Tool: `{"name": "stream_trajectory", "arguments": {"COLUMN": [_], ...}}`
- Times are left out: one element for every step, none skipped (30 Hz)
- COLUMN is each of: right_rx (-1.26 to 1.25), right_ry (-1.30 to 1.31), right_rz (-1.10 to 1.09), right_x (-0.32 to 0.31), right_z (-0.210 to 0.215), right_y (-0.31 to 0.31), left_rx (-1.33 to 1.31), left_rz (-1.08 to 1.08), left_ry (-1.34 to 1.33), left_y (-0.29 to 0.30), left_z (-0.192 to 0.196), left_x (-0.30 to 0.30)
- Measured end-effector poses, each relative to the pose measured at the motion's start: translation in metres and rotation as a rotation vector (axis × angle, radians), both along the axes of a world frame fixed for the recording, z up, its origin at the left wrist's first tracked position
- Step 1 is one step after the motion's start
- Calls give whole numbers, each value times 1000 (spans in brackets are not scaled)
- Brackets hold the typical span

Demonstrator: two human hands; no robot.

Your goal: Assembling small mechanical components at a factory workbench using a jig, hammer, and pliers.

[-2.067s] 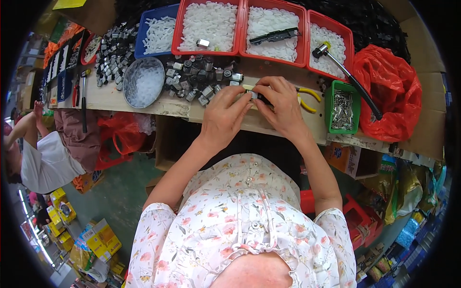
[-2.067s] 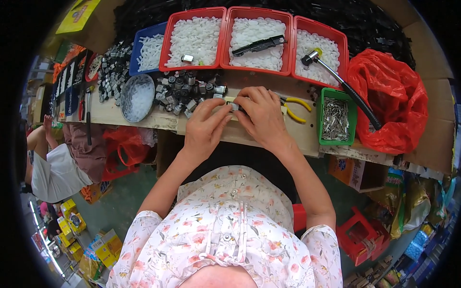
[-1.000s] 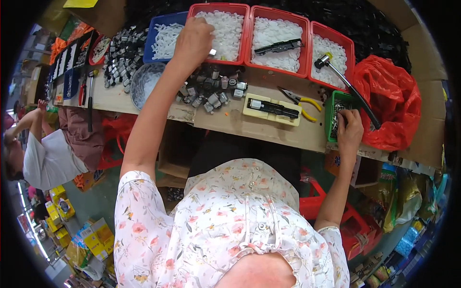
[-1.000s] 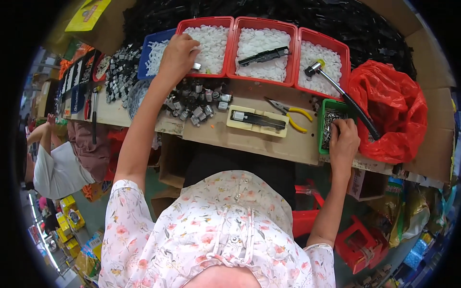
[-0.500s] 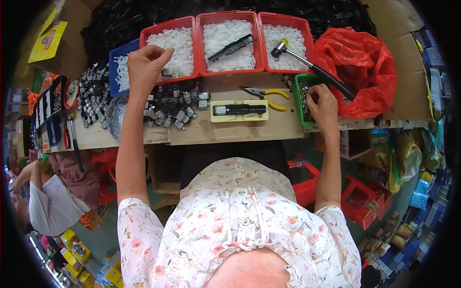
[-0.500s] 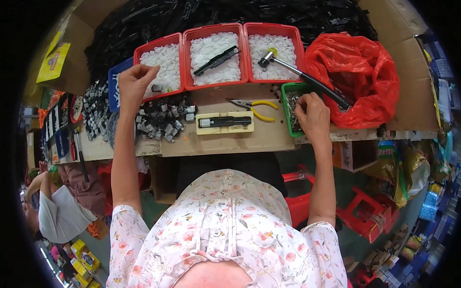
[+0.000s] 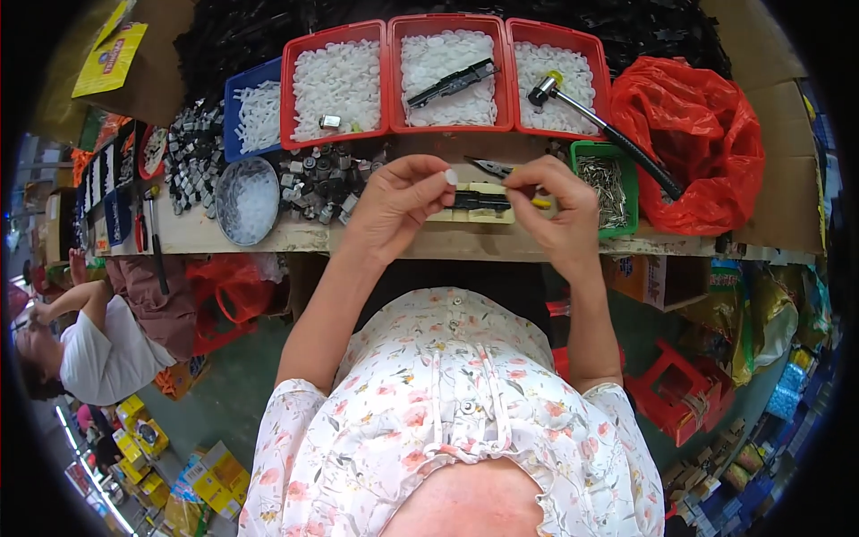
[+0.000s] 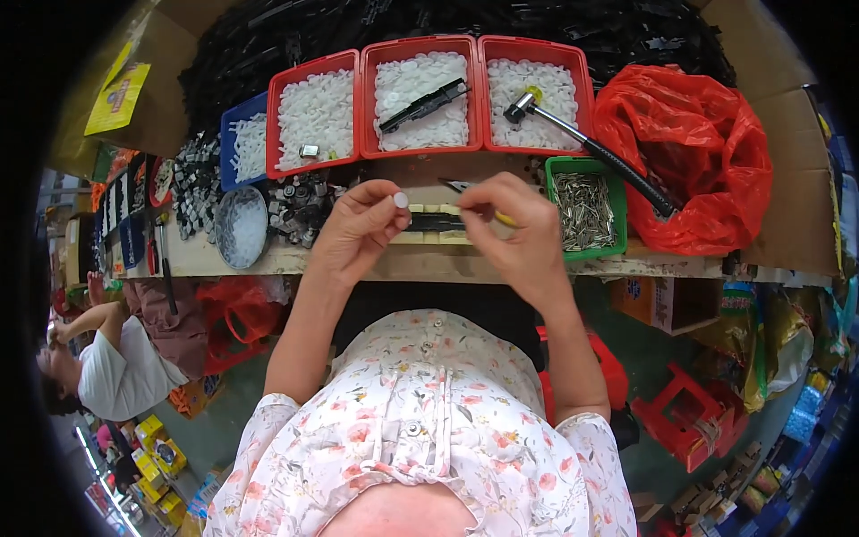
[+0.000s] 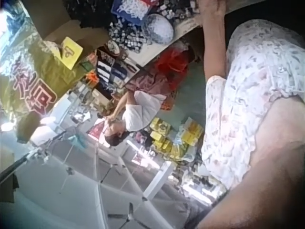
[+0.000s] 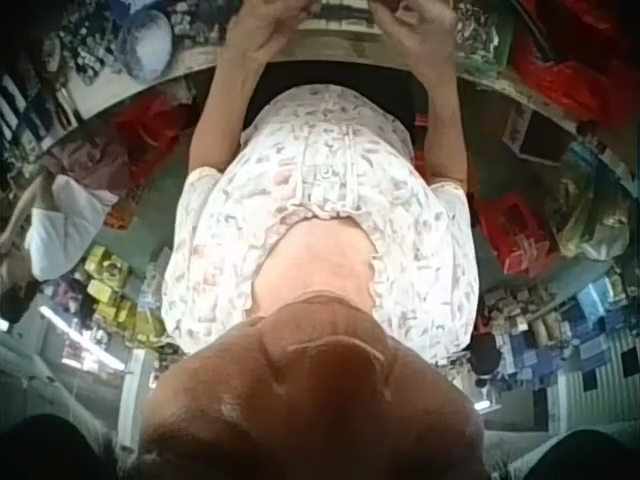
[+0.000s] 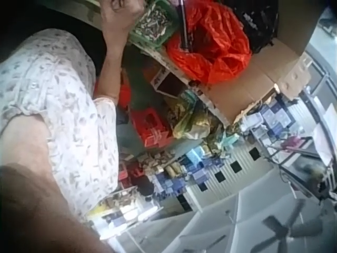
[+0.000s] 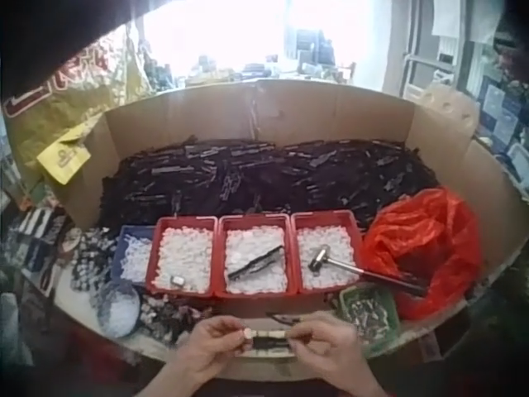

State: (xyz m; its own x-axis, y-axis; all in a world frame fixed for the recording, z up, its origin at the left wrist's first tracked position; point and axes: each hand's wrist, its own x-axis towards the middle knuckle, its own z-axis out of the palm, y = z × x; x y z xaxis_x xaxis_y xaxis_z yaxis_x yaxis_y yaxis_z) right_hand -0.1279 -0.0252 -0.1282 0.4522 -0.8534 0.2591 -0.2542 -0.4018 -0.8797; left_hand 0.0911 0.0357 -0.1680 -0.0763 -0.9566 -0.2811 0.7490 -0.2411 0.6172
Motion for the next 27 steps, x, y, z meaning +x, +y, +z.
{"name": "stream_trajectory", "arguments": {"right_rx": [4, 7, -28, -65, -98, -97, -115, -134, -133, -158, -183, -183, -241, -297, -296, -299, -304, -305, -198, -91, -91, -80, -68, -67, -100, -132, -131], "right_ry": [-79, -80, -76, -73, -35, -35, -15, 6, 8, 26, 44, 46, 98, 151, 153, 178, 204, 206, 154, 99, 98, 68, 39, 38, 31, 23, 20], "right_rz": [53, 55, 72, 89, 91, 95, 99, 104, 106, 111, 117, 122, 135, 146, 147, 165, 185, 187, 151, 118, 123, 91, 53, 54, 51, 48, 48], "right_x": [7, 13, 17, 20, 22, 23, 24, 24, 24, 24, 24, 24, 24, 24, 24, 25, 26, 27, 29, 30, 30, 29, 28, 27, 27, 27, 26], "right_z": [3, 6, 8, 9, 11, 10, 9, 8, 9, 9, 9, 10, 11, 12, 11, 10, 9, 8, 7, 7, 6, 4, 3, 0, -4, -7, -10], "right_y": [3, 4, 6, 6, 7, 7, 7, 7, 7, 7, 7, 7, 7, 7, 7, 6, 6, 7, 8, 9, 10, 12, 14, 17, 19, 20, 20], "left_rx": [5, 9, 14, 17, 8, -2, -1, 3, 7, 7, -9, -24, -24, -42, -59, -59, -47, -36, -36, 12, 59, 59, 68, 77, 79, 40, 1], "left_rz": [-7, -14, -9, -6, -18, -29, -26, -28, -30, -28, -25, -23, -19, -18, -18, -17, -14, -12, -10, 14, 37, 43, 70, 98, 98, 98, 98], "left_ry": [0, -1, -2, -3, -12, -22, -21, -45, -68, -66, -108, -151, -149, -306, -464, -462, -470, -478, -476, -303, -130, -131, -90, -49, -50, -63, -75], "left_y": [2, 3, 4, 5, 6, 7, 7, 7, 8, 8, 8, 9, 9, 10, 11, 12, 12, 13, 14, 15, 17, 18, 18, 19, 21, 22, 23], "left_z": [-1, -2, -2, -3, -3, -4, -4, -3, -2, -2, -2, -1, 0, 1, 1, 1, 0, -1, -4, -6, -8, -8, -8, -7, -7, -8, -8], "left_x": [-4, -6, -8, -8, -8, -7, -7, -7, -6, -5, -5, -5, -4, -5, -5, -5, -5, -5, -6, -8, -10, -13, -17, -20, -22, -24, -25]}}
